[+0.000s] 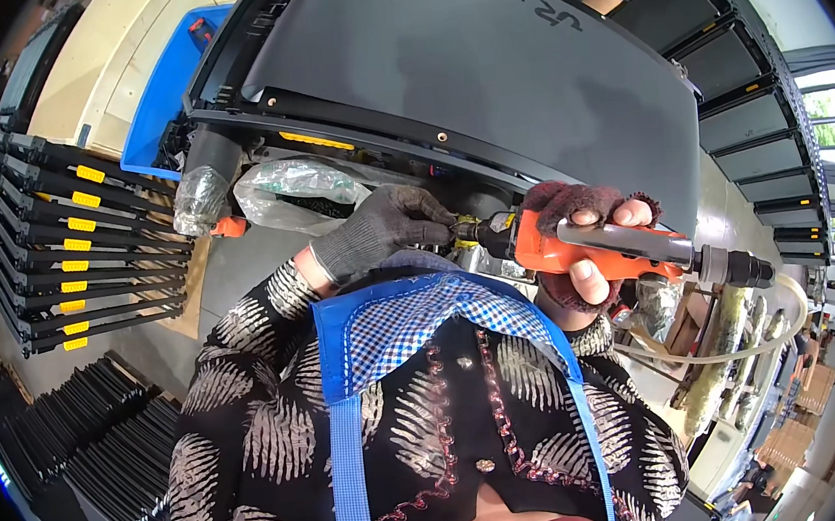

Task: Assembling components of a treadmill on a factory floor using an electric screwdriver.

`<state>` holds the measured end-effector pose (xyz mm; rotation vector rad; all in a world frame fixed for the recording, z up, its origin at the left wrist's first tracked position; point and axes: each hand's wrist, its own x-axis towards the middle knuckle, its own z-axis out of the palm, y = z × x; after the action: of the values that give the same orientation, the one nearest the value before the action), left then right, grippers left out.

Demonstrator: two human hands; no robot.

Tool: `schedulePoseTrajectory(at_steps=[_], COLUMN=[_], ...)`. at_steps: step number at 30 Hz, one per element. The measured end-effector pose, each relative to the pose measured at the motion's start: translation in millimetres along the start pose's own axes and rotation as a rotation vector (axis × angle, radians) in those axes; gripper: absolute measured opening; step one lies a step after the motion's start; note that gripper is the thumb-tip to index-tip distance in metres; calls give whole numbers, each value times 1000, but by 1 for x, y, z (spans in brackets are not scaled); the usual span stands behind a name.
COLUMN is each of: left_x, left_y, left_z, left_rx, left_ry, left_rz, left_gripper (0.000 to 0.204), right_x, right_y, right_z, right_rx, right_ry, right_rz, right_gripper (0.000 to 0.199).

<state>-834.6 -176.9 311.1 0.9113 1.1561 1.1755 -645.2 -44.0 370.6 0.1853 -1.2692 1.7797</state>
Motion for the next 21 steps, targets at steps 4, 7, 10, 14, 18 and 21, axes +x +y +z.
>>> schedulePoseTrajectory(at_steps=[4,7,10,14,18,21], left_x=[3,13,26,50,73,82], left_y=[-3,-20,-27,-21,-28,-36], left_z=[7,6,2,8,5,-2], left_rx=[-339,-167,555,-554,-767,-876], left_ry=[23,84,166,170,333,409], left_rz=[-112,91,560,-132,-34,35], left_gripper=[19,18,18,25,16,16], right_x=[4,10,22,36,48,67], right_y=[5,12,19,36,59,73], right_z=[-7,-6,0,-6,-18,-16], right_rx=[29,62,-8,-129,-377,-423], right_ry=[-15,1,83,60,10,-98], right_rz=[-6,-42,-87,-162,-149,-127], right_gripper=[49,49,48,48,48,46])
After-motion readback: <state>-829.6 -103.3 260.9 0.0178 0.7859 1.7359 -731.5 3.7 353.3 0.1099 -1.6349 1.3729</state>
